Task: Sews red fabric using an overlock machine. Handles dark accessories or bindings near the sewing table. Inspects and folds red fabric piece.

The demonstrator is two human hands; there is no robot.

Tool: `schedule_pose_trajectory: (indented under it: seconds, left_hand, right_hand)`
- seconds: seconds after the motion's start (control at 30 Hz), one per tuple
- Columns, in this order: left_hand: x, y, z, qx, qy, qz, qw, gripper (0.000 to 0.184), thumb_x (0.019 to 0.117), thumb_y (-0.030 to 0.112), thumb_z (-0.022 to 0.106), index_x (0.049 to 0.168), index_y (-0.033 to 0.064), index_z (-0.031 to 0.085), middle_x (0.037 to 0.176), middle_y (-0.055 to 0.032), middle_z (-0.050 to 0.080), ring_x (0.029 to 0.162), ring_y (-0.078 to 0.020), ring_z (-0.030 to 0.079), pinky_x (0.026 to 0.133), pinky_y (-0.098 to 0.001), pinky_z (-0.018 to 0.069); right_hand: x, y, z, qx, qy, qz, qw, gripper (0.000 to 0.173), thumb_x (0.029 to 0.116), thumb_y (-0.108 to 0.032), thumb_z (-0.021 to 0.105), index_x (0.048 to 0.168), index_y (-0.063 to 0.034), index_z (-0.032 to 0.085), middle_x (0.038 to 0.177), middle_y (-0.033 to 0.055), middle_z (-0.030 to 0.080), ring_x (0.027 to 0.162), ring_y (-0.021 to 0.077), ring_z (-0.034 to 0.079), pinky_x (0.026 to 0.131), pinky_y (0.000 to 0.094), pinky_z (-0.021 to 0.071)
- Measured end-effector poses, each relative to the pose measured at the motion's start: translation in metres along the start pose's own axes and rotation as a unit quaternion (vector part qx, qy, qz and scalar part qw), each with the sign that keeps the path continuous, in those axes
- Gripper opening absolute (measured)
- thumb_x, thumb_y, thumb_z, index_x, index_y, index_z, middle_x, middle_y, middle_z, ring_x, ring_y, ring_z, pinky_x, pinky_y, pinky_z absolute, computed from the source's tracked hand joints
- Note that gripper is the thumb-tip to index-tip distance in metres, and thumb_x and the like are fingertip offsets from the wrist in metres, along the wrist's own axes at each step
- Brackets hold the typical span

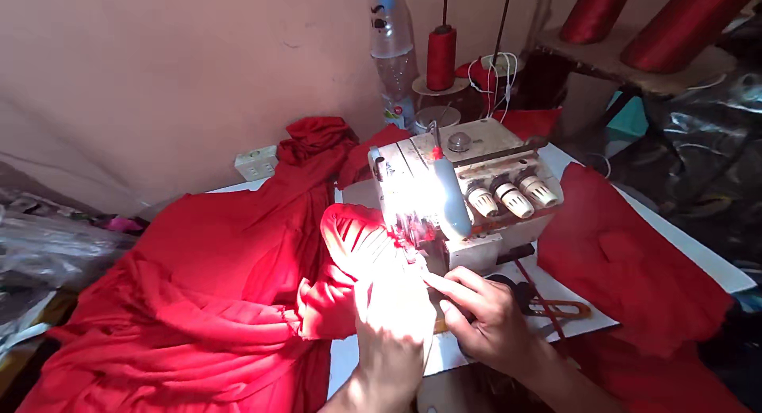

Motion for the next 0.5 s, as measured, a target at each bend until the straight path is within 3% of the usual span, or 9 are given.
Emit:
schedule_pose_trajectory:
  seconds: [0.1, 0.17, 0.3, 0.37, 0.43, 0.5]
  left_hand:
    - [0.008, -0.025, 0.01, -0.091, -0.037, -0.085, 0.992, 0.021, 0.0889, 0.024, 0.063, 0.093, 0.0099, 0.078, 0.1, -0.0085, 0.075, 0.1, -0.0248, 0.07, 0.088, -0.0441, 0.0532]
    - [0.016, -0.043, 0.019, -0.142, -0.057, -0.123, 0.98, 0.019, 0.0888, 0.023, 0.067, 0.092, 0.0082, 0.078, 0.102, -0.0104, 0.075, 0.103, -0.027, 0.07, 0.091, -0.0486, 0.0531]
    - [0.023, -0.067, 0.033, -0.143, -0.135, -0.202, 0.959, 0.023, 0.0933, 0.02, 0.065, 0.104, 0.0052, 0.078, 0.109, -0.0153, 0.073, 0.112, -0.0373, 0.063, 0.092, -0.058, 0.0453]
    - [0.016, -0.076, 0.029, -0.129, -0.09, -0.247, 0.956, 0.027, 0.0919, 0.023, 0.068, 0.108, 0.0039, 0.077, 0.11, -0.0156, 0.073, 0.111, -0.0359, 0.064, 0.094, -0.054, 0.048]
    - [0.001, -0.075, 0.006, -0.132, 0.031, -0.261, 0.956, 0.023, 0.0856, 0.018, 0.073, 0.096, -0.0019, 0.078, 0.093, -0.0164, 0.074, 0.094, -0.0316, 0.069, 0.088, -0.0452, 0.0537]
    - [-0.03, -0.069, -0.012, -0.142, 0.103, -0.273, 0.946, 0.019, 0.0832, 0.015, 0.07, 0.083, -0.003, 0.075, 0.083, -0.0144, 0.071, 0.087, -0.0253, 0.067, 0.086, -0.0376, 0.0529]
  right_hand:
    - [-0.004, -0.001, -0.004, -0.009, -0.001, 0.011, 1.0, 0.038, 0.0947, -0.023, 0.048, 0.11, -0.0105, 0.079, 0.077, 0.0045, 0.065, 0.059, 0.008, 0.055, 0.051, 0.0209, 0.0429]
    - [-0.005, -0.001, -0.007, -0.01, 0.001, 0.021, 1.0, 0.038, 0.0958, -0.025, 0.047, 0.112, -0.0111, 0.079, 0.077, 0.0039, 0.064, 0.058, 0.0074, 0.053, 0.051, 0.0206, 0.0419]
    - [-0.004, -0.011, -0.011, -0.005, 0.008, 0.025, 1.0, 0.036, 0.0945, -0.025, 0.048, 0.105, -0.009, 0.079, 0.074, 0.0027, 0.064, 0.057, 0.0069, 0.053, 0.049, 0.0204, 0.0416]
    - [-0.003, -0.018, -0.009, 0.006, 0.006, 0.021, 1.0, 0.032, 0.0942, -0.025, 0.051, 0.101, -0.0088, 0.078, 0.073, 0.0017, 0.063, 0.057, 0.0056, 0.052, 0.05, 0.0189, 0.0416]
    - [-0.005, -0.024, -0.003, 0.03, 0.004, 0.032, 0.999, 0.028, 0.0931, -0.025, 0.055, 0.095, -0.0093, 0.079, 0.071, 0.0004, 0.062, 0.055, 0.003, 0.051, 0.05, 0.0163, 0.0411]
    - [-0.009, -0.027, 0.005, 0.06, 0.007, 0.056, 0.997, 0.026, 0.0932, -0.025, 0.058, 0.088, -0.0082, 0.077, 0.068, -0.0003, 0.061, 0.054, 0.001, 0.049, 0.05, 0.014, 0.0407]
Point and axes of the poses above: each hand's wrist, its own x-axis towards the middle knuckle, its own z-axis out of the palm, y = z × x, the point moved 7 cm from there along x, towards the middle knuckle
